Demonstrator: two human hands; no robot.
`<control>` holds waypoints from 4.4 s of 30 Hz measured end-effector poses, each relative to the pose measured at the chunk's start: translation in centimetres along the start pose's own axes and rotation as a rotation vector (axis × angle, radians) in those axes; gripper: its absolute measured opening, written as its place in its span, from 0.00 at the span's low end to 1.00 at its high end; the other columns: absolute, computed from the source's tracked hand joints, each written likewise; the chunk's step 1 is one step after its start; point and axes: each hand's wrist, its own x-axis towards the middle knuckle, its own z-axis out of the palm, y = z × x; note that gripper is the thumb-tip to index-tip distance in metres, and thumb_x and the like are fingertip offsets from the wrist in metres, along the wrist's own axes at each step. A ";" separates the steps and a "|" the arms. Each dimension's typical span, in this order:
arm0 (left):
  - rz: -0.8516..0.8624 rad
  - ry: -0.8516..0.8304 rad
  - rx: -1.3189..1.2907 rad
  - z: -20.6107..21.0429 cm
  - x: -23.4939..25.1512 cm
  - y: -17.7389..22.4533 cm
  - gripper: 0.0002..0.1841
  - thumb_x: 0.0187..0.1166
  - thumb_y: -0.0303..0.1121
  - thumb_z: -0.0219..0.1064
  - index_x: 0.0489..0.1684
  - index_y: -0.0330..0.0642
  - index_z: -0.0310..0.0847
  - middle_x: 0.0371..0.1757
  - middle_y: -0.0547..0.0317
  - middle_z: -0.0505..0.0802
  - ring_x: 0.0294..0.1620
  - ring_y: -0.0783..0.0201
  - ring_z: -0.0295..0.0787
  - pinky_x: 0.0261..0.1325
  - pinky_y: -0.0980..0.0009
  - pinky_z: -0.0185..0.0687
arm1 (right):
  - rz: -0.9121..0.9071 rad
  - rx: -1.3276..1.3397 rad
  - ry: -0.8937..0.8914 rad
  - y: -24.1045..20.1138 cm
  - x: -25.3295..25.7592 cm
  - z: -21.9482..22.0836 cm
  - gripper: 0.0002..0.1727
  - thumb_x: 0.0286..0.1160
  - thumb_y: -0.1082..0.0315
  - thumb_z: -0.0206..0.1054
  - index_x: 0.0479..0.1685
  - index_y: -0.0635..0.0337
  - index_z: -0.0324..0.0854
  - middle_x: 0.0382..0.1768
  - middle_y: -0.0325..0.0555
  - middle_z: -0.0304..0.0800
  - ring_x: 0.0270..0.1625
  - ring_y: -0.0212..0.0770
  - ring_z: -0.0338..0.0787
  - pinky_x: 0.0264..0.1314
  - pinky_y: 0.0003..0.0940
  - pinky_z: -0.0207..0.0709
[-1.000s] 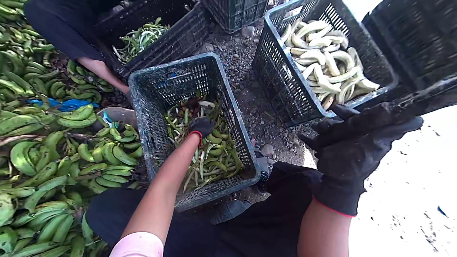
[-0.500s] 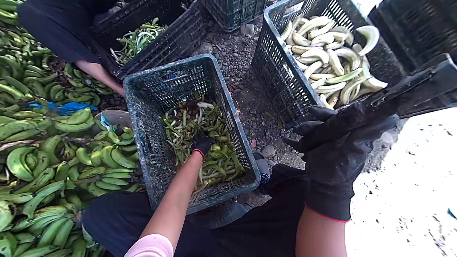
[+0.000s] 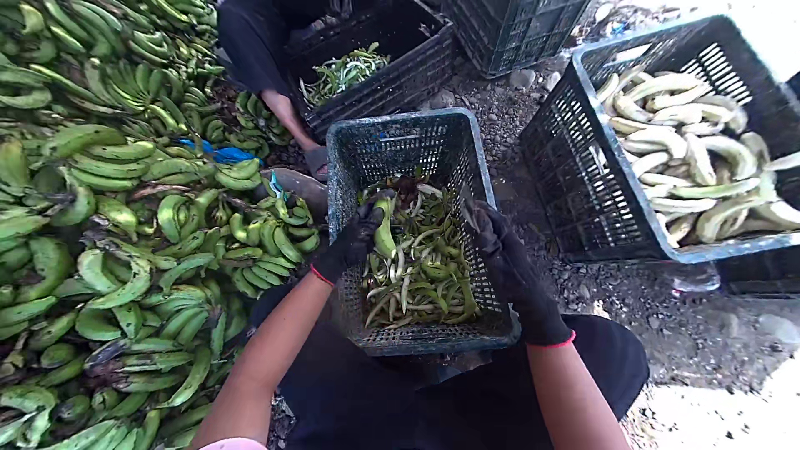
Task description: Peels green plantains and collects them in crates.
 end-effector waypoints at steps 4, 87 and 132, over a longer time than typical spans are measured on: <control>0.020 0.122 -0.176 0.0 -2.6 -0.7 0.28 0.91 0.61 0.39 0.76 0.59 0.73 0.41 0.63 0.90 0.30 0.71 0.86 0.29 0.75 0.85 | -0.030 -0.273 -0.192 2.4 2.0 6.3 0.42 0.84 0.28 0.38 0.89 0.42 0.67 0.71 0.52 0.84 0.72 0.54 0.83 0.73 0.66 0.70; -0.004 0.257 0.042 2.6 -0.4 -2.5 0.25 0.95 0.44 0.39 0.68 0.34 0.76 0.51 0.55 0.88 0.50 0.74 0.85 0.59 0.73 0.83 | 0.257 -0.425 -0.004 3.7 3.3 9.8 0.40 0.82 0.27 0.39 0.75 0.41 0.81 0.62 0.60 0.85 0.65 0.67 0.82 0.55 0.75 0.72; 0.126 0.082 0.387 3.9 -1.3 -1.3 0.28 0.94 0.42 0.41 0.80 0.29 0.69 0.74 0.37 0.83 0.76 0.57 0.79 0.82 0.58 0.68 | 0.209 -0.350 -0.029 3.4 3.2 8.3 0.43 0.86 0.29 0.33 0.69 0.51 0.82 0.51 0.55 0.91 0.54 0.58 0.90 0.52 0.68 0.77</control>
